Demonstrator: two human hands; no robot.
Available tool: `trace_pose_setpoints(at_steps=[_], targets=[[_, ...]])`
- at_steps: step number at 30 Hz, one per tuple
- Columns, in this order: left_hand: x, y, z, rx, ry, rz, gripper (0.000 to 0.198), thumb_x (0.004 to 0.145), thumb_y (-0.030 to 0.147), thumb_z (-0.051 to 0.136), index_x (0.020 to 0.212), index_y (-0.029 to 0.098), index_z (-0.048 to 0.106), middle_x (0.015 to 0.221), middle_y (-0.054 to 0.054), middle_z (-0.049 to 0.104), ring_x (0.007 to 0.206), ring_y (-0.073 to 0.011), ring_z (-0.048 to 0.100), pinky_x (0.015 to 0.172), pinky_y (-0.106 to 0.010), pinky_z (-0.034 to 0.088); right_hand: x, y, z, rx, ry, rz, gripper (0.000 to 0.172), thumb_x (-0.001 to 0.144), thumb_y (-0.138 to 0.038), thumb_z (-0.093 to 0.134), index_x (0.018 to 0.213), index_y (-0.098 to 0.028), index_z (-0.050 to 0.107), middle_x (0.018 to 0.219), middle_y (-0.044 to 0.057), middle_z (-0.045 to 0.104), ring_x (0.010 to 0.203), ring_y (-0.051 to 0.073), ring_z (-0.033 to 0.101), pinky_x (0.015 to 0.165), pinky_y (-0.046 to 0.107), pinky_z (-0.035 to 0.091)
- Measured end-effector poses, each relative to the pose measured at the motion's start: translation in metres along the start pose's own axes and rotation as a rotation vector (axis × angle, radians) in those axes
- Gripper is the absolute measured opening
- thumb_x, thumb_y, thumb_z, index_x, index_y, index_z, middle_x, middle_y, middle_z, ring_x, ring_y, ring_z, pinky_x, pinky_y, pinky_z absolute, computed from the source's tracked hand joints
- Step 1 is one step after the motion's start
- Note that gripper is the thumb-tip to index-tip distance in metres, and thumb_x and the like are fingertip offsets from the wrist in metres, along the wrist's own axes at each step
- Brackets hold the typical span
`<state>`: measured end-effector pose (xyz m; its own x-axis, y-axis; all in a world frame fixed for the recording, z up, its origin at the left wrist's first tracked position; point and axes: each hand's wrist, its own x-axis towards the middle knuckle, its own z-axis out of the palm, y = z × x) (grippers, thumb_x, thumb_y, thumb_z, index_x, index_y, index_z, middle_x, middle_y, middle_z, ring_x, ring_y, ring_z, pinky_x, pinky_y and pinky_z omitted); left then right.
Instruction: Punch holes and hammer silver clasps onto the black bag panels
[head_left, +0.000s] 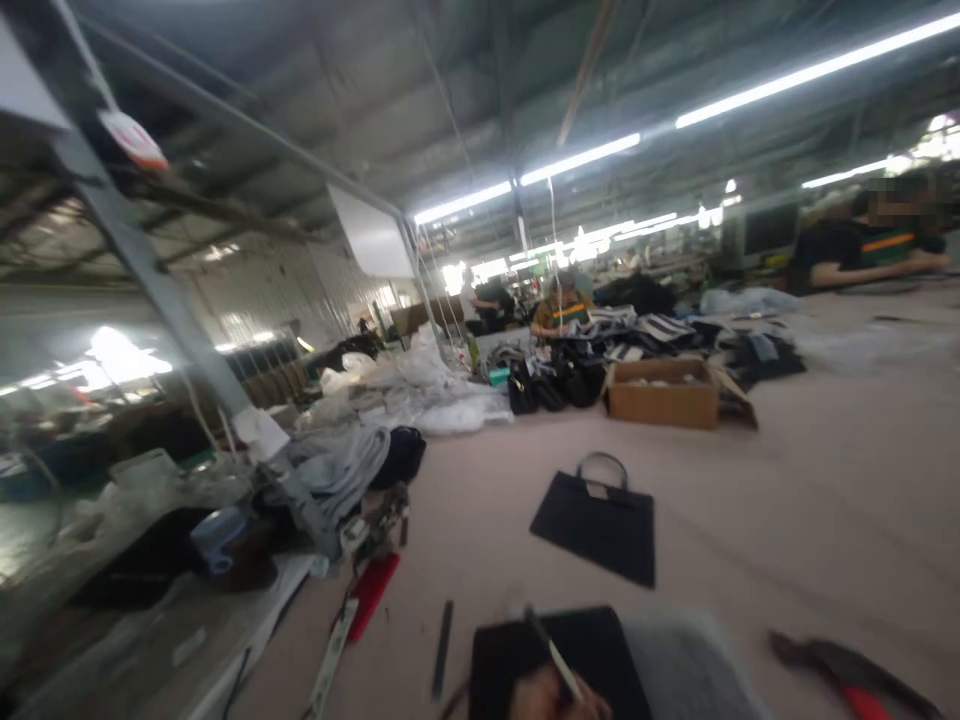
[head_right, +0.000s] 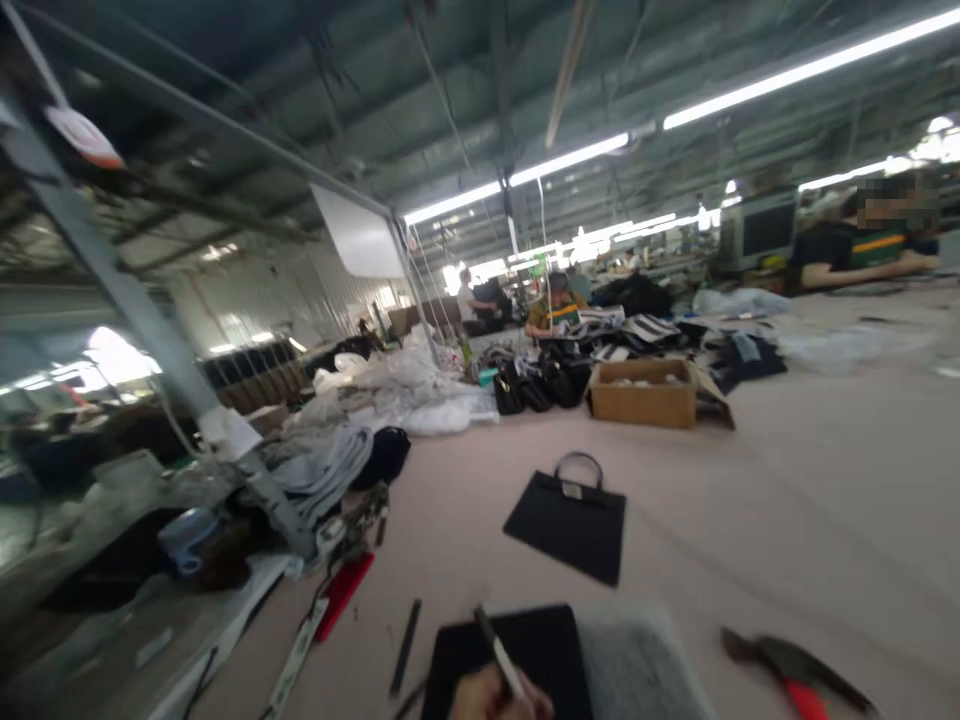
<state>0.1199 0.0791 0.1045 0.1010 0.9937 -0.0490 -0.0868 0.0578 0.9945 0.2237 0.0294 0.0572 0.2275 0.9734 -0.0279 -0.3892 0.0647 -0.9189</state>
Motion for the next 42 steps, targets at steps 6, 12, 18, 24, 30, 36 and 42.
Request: trace_pose_setpoints(at_steps=[6, 12, 18, 24, 30, 36, 42], targets=[[-0.074, -0.026, -0.009, -0.145, -0.021, -0.173, 0.047, 0.071, 0.053, 0.085, 0.090, 0.012, 0.072, 0.095, -0.011, 0.075, 0.086, -0.0212, 0.071, 0.078, -0.029, 0.057, -0.088, 0.022, -0.048, 0.088, 0.053, 0.365, 0.053, 0.063, -0.054, 0.086, 0.097, -0.015, 0.074, 0.068, 0.001, 0.064, 0.049, 0.009, 0.046, 0.042, 0.021, 0.036], [-0.073, -0.015, -0.015, -0.272, -0.027, -0.224, 0.043, 0.072, 0.049, 0.087, 0.088, 0.012, 0.071, 0.094, -0.009, 0.075, 0.085, -0.0187, 0.073, 0.073, -0.024, 0.056, -0.084, 0.016, -0.044, 0.235, -0.018, 0.383, 0.041, 0.061, -0.046, 0.089, 0.084, -0.016, 0.072, 0.061, -0.002, 0.055, 0.048, 0.006, 0.038, 0.039, 0.017, 0.030], [-0.082, -0.024, -0.020, -0.226, -0.044, -0.187, 0.036, 0.080, 0.046, 0.082, 0.091, 0.014, 0.072, 0.096, -0.007, 0.076, 0.087, -0.0179, 0.073, 0.079, -0.025, 0.057, -0.088, 0.018, -0.042, 0.271, -0.033, 0.419, 0.042, 0.058, -0.046, 0.091, 0.074, -0.016, 0.067, 0.056, -0.004, 0.051, 0.045, 0.006, 0.040, 0.039, 0.017, 0.032], [-0.085, -0.035, -0.023, -0.179, -0.076, -0.109, 0.028, 0.085, 0.039, 0.080, 0.095, 0.014, 0.073, 0.099, -0.007, 0.076, 0.092, -0.0188, 0.073, 0.087, -0.028, 0.057, -0.088, 0.024, -0.044, 0.258, -0.045, 0.419, 0.041, 0.064, -0.048, 0.087, 0.072, -0.016, 0.064, 0.051, -0.003, 0.052, 0.039, 0.007, 0.041, 0.036, 0.018, 0.033], [-0.085, -0.028, -0.024, -0.071, -0.073, -0.150, 0.032, 0.085, 0.044, 0.078, 0.096, 0.014, 0.075, 0.098, -0.009, 0.076, 0.089, -0.0188, 0.073, 0.083, -0.026, 0.057, -0.087, 0.027, -0.051, 0.203, -0.105, 0.366, 0.037, 0.066, -0.045, 0.087, 0.068, -0.014, 0.066, 0.051, -0.001, 0.055, 0.040, 0.007, 0.044, 0.037, 0.019, 0.036], [-0.081, -0.019, -0.023, -0.099, -0.084, -0.205, 0.034, 0.083, 0.045, 0.080, 0.093, 0.013, 0.075, 0.096, -0.009, 0.076, 0.087, -0.0197, 0.073, 0.083, -0.028, 0.058, -0.085, 0.027, -0.051, 0.210, -0.134, 0.359, 0.041, 0.065, -0.050, 0.086, 0.065, -0.015, 0.065, 0.046, -0.002, 0.053, 0.037, 0.008, 0.042, 0.034, 0.020, 0.035], [-0.082, -0.023, -0.024, -0.215, -0.088, -0.197, 0.032, 0.082, 0.044, 0.081, 0.092, 0.014, 0.074, 0.097, -0.009, 0.076, 0.091, -0.0219, 0.073, 0.086, -0.032, 0.058, -0.086, 0.025, -0.047, 0.236, -0.123, 0.380, 0.042, 0.066, -0.052, 0.085, 0.067, -0.016, 0.064, 0.044, -0.003, 0.052, 0.034, 0.008, 0.042, 0.032, 0.019, 0.035]])
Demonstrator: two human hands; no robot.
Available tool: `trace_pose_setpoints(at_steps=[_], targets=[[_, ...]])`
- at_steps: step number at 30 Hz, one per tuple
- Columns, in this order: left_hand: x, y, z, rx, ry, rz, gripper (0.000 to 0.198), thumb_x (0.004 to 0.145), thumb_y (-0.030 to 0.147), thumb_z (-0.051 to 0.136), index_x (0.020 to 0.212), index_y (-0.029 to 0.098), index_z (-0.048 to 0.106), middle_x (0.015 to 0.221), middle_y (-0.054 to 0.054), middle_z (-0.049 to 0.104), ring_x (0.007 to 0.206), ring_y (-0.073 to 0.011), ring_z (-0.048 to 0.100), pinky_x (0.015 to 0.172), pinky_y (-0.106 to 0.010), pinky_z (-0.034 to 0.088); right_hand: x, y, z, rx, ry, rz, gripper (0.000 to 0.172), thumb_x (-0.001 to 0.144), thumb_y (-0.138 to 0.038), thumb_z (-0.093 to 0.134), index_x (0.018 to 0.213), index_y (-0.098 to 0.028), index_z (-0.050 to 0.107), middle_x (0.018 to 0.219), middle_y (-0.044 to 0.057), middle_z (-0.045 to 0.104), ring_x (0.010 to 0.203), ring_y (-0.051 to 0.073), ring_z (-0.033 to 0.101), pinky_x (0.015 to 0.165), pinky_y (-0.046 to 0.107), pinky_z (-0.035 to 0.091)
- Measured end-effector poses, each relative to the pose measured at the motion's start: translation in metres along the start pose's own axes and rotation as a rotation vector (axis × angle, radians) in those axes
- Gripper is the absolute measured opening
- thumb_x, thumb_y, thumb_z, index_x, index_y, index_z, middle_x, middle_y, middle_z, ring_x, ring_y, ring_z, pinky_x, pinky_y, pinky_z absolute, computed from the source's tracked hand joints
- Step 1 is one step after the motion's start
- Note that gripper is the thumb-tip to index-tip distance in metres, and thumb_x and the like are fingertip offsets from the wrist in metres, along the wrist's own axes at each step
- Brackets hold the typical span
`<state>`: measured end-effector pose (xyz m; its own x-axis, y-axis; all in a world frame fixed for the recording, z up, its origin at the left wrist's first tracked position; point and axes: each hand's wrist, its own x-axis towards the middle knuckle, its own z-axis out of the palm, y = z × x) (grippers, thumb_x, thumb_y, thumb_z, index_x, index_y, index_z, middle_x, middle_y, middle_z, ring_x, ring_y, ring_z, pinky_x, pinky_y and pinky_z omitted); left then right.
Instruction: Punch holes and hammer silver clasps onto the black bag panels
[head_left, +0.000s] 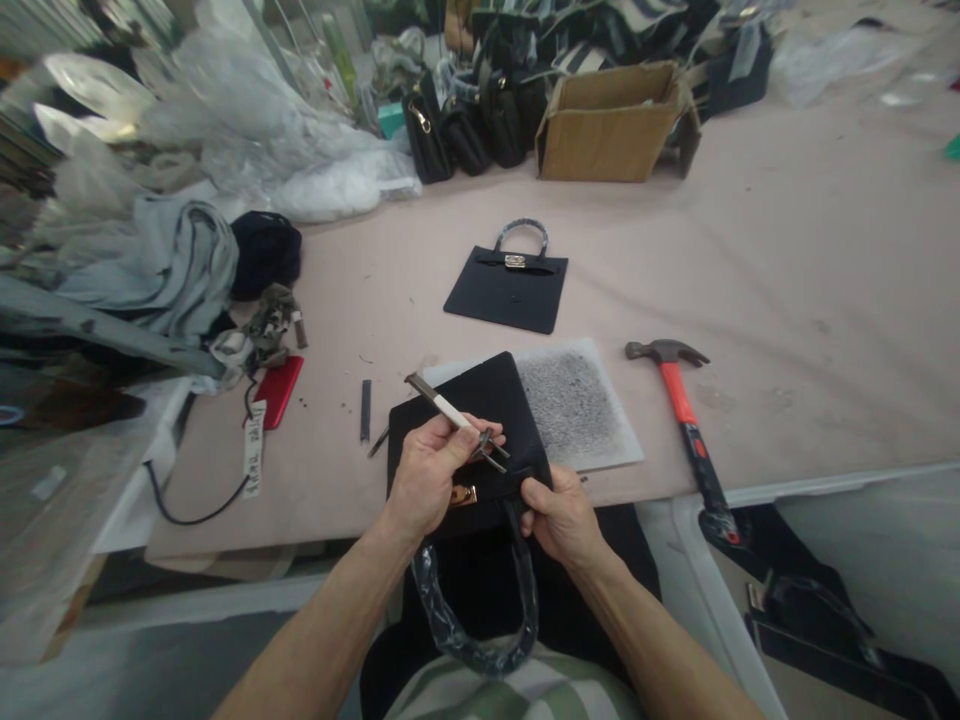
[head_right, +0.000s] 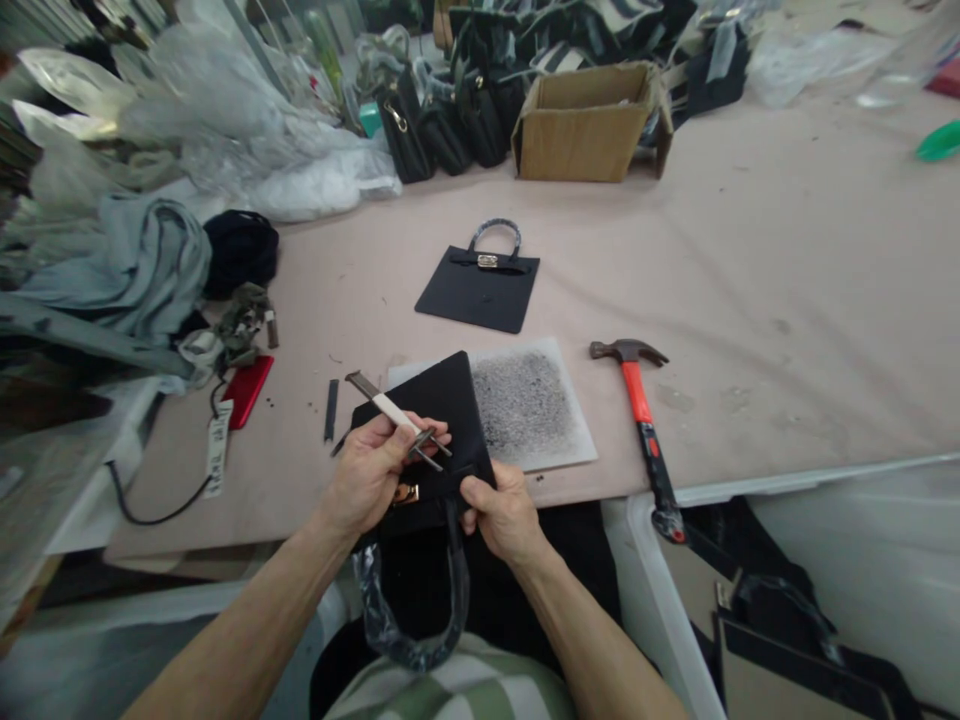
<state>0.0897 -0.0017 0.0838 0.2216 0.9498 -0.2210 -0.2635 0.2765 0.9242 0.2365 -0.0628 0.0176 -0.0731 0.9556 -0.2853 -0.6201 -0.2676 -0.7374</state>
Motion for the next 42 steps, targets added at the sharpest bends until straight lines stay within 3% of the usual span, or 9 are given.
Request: trace_pose_setpoints(at_steps=[9, 17, 25, 31, 42], targets=[[-0.004, -0.009, -0.006, 0.187, -0.042, 0.081, 0.028, 0.087, 0.040, 0.077, 0.097, 0.015, 0.076, 0.102, -0.010, 0.076, 0.094, -0.0218, 0.072, 0.089, -0.031, 0.057, -0.002, 0.001, 0.003, 0.011, -0.012, 0.013, 0.043, 0.069, -0.053, 0.084, 0.069, -0.016, 0.063, 0.044, -0.003, 0.051, 0.035, 0.008, 0.042, 0.033, 0.018, 0.035], [-0.007, -0.004, -0.002, 0.311, -0.047, 0.101, 0.023, 0.089, 0.035, 0.072, 0.098, 0.015, 0.076, 0.101, -0.009, 0.076, 0.093, -0.0206, 0.071, 0.087, -0.027, 0.056, -0.006, -0.001, 0.005, 0.006, -0.026, 0.011, 0.039, 0.073, -0.051, 0.082, 0.075, -0.016, 0.064, 0.046, -0.004, 0.051, 0.036, 0.008, 0.042, 0.035, 0.019, 0.036], [-0.005, 0.001, 0.001, 0.348, -0.036, 0.097, 0.021, 0.089, 0.035, 0.071, 0.093, 0.014, 0.076, 0.095, -0.008, 0.076, 0.088, -0.0198, 0.071, 0.082, -0.026, 0.056, -0.012, -0.018, -0.003, -0.154, -0.218, -0.019, 0.026, 0.072, -0.036, 0.084, 0.075, -0.014, 0.070, 0.064, 0.003, 0.068, 0.056, 0.013, 0.061, 0.055, 0.023, 0.048], [-0.007, 0.005, -0.001, 0.371, -0.044, 0.118, 0.022, 0.090, 0.035, 0.070, 0.094, 0.014, 0.075, 0.097, -0.009, 0.076, 0.089, -0.0203, 0.071, 0.083, -0.027, 0.056, -0.013, -0.024, 0.000, -0.175, -0.224, 0.006, 0.029, 0.073, -0.039, 0.084, 0.072, -0.014, 0.071, 0.058, 0.003, 0.068, 0.047, 0.012, 0.060, 0.047, 0.021, 0.048], [-0.010, 0.010, 0.004, 0.380, -0.056, 0.119, 0.018, 0.089, 0.031, 0.068, 0.092, 0.014, 0.074, 0.092, -0.006, 0.075, 0.085, -0.0175, 0.070, 0.080, -0.025, 0.055, -0.011, -0.011, 0.000, -0.096, -0.191, 0.023, 0.033, 0.069, -0.042, 0.087, 0.064, -0.013, 0.071, 0.057, 0.003, 0.067, 0.038, 0.011, 0.056, 0.038, 0.018, 0.044]])
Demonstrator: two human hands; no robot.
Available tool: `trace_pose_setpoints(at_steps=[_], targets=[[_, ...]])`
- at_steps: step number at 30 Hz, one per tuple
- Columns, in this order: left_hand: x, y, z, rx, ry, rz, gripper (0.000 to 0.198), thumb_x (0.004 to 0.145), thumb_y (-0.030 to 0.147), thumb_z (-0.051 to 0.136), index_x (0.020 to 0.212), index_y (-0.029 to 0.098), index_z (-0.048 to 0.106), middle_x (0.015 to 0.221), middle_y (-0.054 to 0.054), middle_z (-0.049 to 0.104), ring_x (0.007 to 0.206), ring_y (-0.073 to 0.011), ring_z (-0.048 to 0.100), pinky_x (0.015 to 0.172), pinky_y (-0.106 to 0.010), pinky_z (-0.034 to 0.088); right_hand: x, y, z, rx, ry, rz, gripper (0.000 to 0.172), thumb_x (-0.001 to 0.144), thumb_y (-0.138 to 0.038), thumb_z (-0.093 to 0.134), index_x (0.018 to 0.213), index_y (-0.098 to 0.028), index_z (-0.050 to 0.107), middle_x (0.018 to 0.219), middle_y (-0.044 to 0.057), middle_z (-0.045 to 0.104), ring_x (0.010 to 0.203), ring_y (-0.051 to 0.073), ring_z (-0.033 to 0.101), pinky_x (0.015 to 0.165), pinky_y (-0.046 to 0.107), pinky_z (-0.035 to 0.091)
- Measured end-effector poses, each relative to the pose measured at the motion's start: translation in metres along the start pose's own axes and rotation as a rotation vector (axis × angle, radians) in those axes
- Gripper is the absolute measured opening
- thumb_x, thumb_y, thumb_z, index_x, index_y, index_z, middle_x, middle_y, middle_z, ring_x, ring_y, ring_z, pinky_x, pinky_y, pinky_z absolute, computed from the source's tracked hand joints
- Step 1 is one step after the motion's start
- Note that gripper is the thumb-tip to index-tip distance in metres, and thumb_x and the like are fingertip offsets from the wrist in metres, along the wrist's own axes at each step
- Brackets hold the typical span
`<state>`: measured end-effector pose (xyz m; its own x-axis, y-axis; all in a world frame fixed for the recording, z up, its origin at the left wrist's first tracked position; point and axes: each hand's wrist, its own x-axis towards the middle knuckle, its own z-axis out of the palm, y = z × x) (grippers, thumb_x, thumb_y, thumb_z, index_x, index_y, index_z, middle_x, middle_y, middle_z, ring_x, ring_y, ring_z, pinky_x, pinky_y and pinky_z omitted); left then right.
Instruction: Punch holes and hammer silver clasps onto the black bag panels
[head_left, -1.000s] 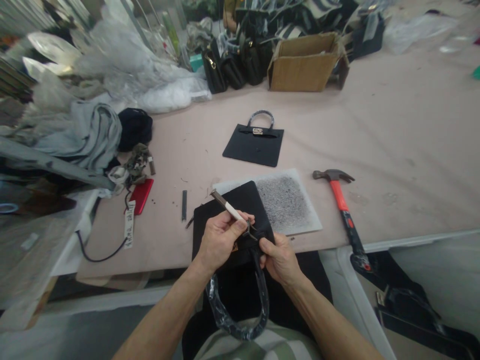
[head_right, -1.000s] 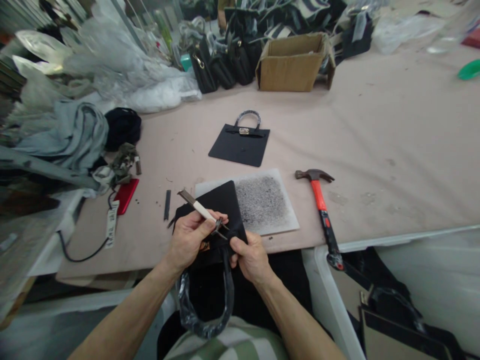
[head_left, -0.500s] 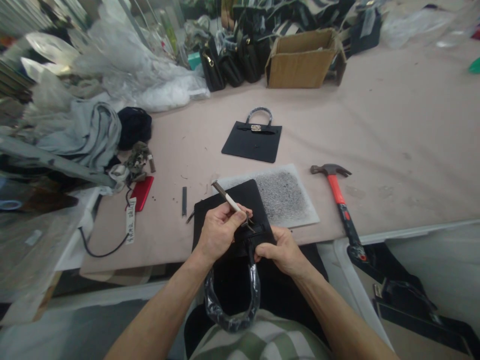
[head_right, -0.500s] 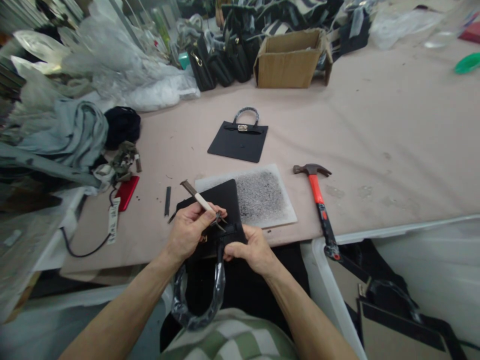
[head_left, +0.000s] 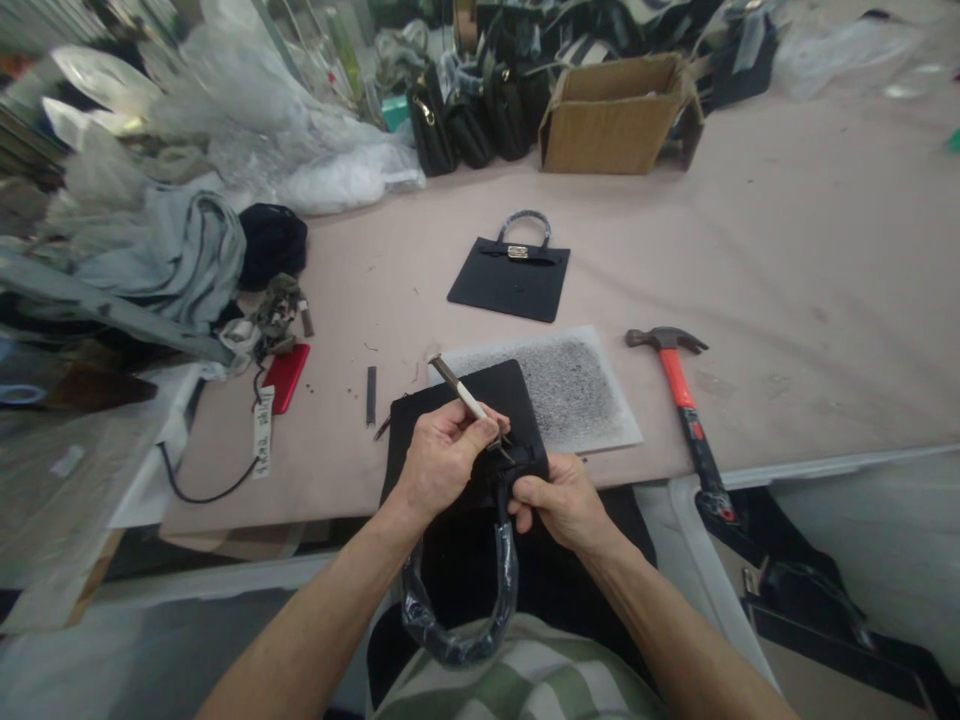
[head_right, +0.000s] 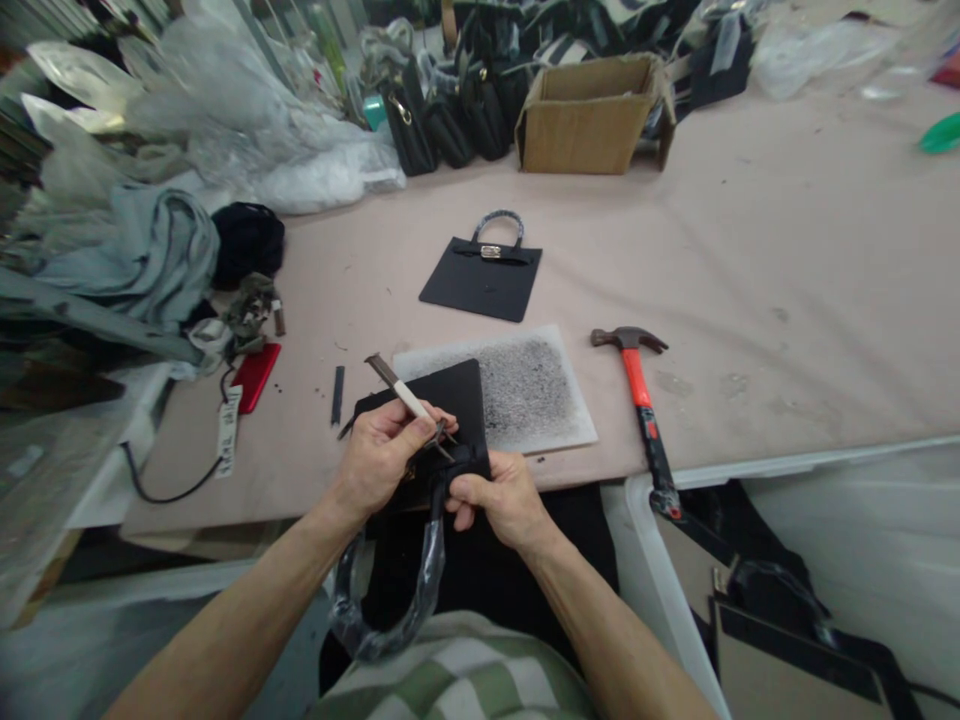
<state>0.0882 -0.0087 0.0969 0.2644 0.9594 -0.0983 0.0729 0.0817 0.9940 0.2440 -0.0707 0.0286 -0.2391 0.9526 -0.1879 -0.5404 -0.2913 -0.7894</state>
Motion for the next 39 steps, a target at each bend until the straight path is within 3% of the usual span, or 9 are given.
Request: trace_pose_setpoints(at_steps=[15, 21, 27, 32, 39], targets=[[-0.001, 0.002, 0.007, 0.154, 0.044, 0.088, 0.015, 0.084, 0.024, 0.064, 0.092, 0.014, 0.072, 0.091, -0.006, 0.075, 0.075, -0.0150, 0.069, 0.062, -0.020, 0.053, 0.006, -0.001, 0.002, 0.017, 0.050, 0.029, 0.034, 0.069, -0.042, 0.086, 0.063, -0.014, 0.069, 0.055, 0.002, 0.066, 0.036, 0.010, 0.055, 0.038, 0.017, 0.043], [0.002, -0.002, 0.010, 0.200, 0.036, 0.109, 0.015, 0.085, 0.024, 0.062, 0.092, 0.014, 0.072, 0.092, -0.007, 0.075, 0.084, -0.0186, 0.071, 0.063, -0.021, 0.054, 0.008, 0.000, 0.001, 0.007, 0.086, 0.039, 0.035, 0.068, -0.044, 0.085, 0.065, -0.014, 0.067, 0.056, 0.002, 0.066, 0.038, 0.010, 0.055, 0.040, 0.017, 0.042], [0.015, -0.005, 0.009, 0.306, 0.033, 0.209, 0.014, 0.086, 0.021, 0.060, 0.092, 0.015, 0.071, 0.087, -0.005, 0.074, 0.077, -0.0161, 0.070, 0.066, -0.023, 0.054, 0.016, -0.008, 0.006, -0.002, 0.180, 0.112, 0.037, 0.064, -0.046, 0.085, 0.072, -0.016, 0.063, 0.056, 0.000, 0.066, 0.039, 0.010, 0.054, 0.041, 0.019, 0.043], [0.028, -0.021, 0.006, 0.390, 0.024, 0.313, 0.012, 0.087, 0.019, 0.060, 0.092, 0.016, 0.071, 0.086, -0.004, 0.074, 0.073, -0.0154, 0.069, 0.067, -0.024, 0.054, 0.023, -0.011, 0.007, -0.072, 0.240, 0.188, 0.033, 0.064, -0.042, 0.081, 0.072, -0.015, 0.063, 0.057, 0.002, 0.066, 0.042, 0.010, 0.055, 0.044, 0.021, 0.047], [0.028, -0.055, 0.005, 0.490, -0.010, 0.437, 0.012, 0.089, 0.016, 0.059, 0.095, 0.017, 0.069, 0.099, -0.006, 0.075, 0.090, -0.0186, 0.072, 0.084, -0.028, 0.057, 0.018, -0.011, 0.010, -0.174, 0.356, 0.270, 0.016, 0.068, -0.028, 0.068, 0.076, -0.014, 0.064, 0.064, 0.004, 0.070, 0.048, 0.012, 0.061, 0.042, 0.019, 0.046]])
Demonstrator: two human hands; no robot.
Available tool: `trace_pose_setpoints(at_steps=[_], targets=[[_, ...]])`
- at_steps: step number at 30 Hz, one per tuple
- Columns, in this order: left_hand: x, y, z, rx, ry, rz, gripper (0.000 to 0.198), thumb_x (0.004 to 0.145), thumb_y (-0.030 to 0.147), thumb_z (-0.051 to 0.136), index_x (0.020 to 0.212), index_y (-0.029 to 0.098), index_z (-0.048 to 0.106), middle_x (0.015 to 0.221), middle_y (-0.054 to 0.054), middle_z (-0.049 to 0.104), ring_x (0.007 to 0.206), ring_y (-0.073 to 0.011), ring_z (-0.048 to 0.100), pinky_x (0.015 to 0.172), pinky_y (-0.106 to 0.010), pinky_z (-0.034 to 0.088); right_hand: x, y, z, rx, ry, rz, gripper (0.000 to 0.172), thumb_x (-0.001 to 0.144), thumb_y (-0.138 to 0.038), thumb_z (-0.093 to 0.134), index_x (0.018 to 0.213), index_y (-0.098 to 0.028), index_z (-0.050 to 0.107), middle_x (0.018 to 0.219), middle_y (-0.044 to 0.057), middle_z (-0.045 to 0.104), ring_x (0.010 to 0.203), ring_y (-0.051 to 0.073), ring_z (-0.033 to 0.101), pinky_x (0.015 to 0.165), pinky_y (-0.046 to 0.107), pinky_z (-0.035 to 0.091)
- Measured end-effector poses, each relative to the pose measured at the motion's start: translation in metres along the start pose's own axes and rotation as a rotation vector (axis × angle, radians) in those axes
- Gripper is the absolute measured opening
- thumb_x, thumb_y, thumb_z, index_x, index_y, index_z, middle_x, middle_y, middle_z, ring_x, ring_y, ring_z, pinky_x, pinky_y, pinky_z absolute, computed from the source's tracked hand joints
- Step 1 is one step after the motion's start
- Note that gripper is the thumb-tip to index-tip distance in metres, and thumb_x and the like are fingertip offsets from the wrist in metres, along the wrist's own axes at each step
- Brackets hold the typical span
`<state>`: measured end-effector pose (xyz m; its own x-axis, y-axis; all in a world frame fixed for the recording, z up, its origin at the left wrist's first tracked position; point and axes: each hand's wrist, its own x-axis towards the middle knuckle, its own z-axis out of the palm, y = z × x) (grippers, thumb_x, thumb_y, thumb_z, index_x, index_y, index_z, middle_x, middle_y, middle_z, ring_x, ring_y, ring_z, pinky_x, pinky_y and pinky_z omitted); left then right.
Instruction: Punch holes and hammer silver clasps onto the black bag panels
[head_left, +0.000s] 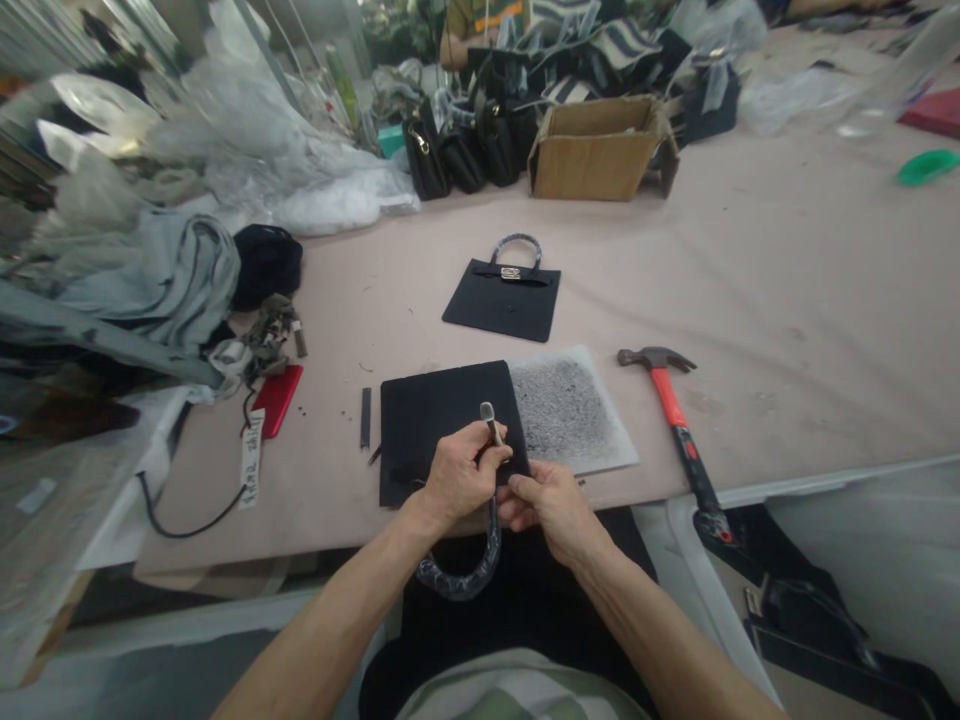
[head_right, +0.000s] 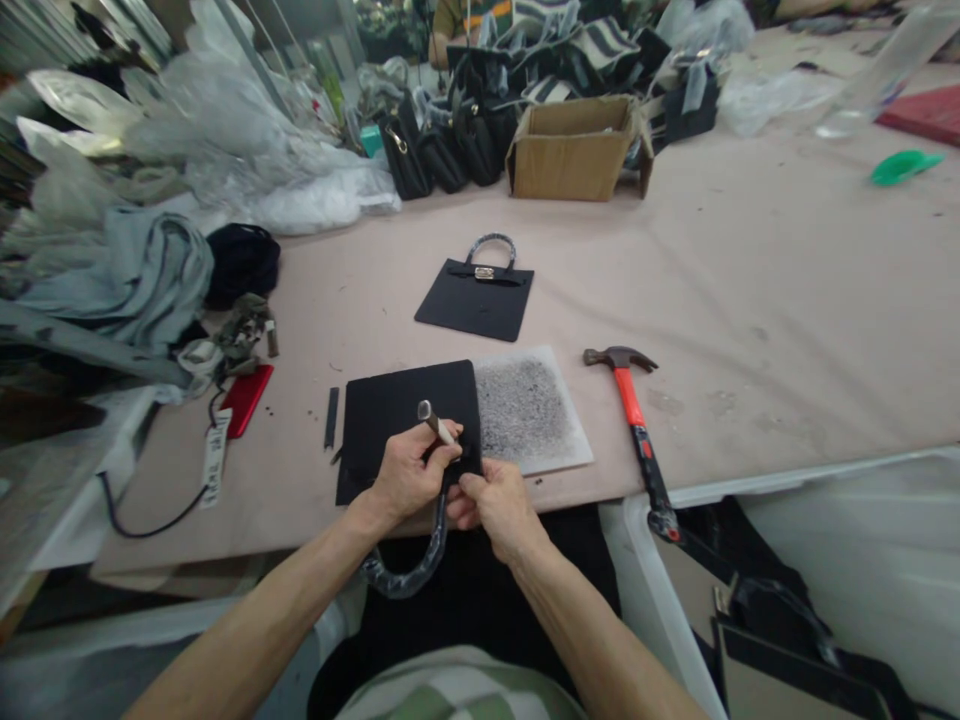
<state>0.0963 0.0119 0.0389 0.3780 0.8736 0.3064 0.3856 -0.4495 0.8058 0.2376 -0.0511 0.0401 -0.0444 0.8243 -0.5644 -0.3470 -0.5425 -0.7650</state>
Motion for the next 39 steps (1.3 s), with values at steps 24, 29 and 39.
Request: trace_pose_setpoints(at_steps=[24, 29, 39], targets=[[-0.013, -0.014, 0.010, 0.078, 0.024, 0.127, 0.009, 0.090, 0.015, 0.060, 0.097, 0.017, 0.066, 0.105, -0.010, 0.074, 0.096, -0.0218, 0.072, 0.089, -0.032, 0.059, 0.001, -0.068, -0.193, -1.253, 0.779, -0.302, 0.030, 0.076, -0.039, 0.060, 0.089, -0.013, 0.066, 0.088, 0.017, 0.063, 0.082, 0.030, 0.060, 0.073, 0.040, 0.045], [-0.012, -0.013, 0.010, 0.080, 0.031, 0.132, 0.007, 0.089, 0.016, 0.061, 0.093, 0.017, 0.066, 0.100, -0.010, 0.074, 0.093, -0.0226, 0.073, 0.088, -0.033, 0.059, 0.007, -0.086, -0.178, -0.734, 0.469, -0.175, 0.018, 0.074, -0.036, 0.055, 0.061, -0.027, 0.047, 0.055, -0.002, 0.045, 0.048, 0.015, 0.040, 0.048, 0.030, 0.039], [-0.011, -0.013, 0.010, 0.073, 0.012, 0.100, 0.010, 0.089, 0.017, 0.061, 0.094, 0.020, 0.068, 0.093, -0.007, 0.073, 0.088, -0.0205, 0.071, 0.086, -0.031, 0.059, -0.082, -0.129, -0.078, -0.689, 0.391, -0.673, 0.041, 0.094, -0.064, 0.044, 0.082, -0.026, 0.053, 0.056, -0.003, 0.046, 0.042, 0.013, 0.042, 0.038, 0.025, 0.031]])
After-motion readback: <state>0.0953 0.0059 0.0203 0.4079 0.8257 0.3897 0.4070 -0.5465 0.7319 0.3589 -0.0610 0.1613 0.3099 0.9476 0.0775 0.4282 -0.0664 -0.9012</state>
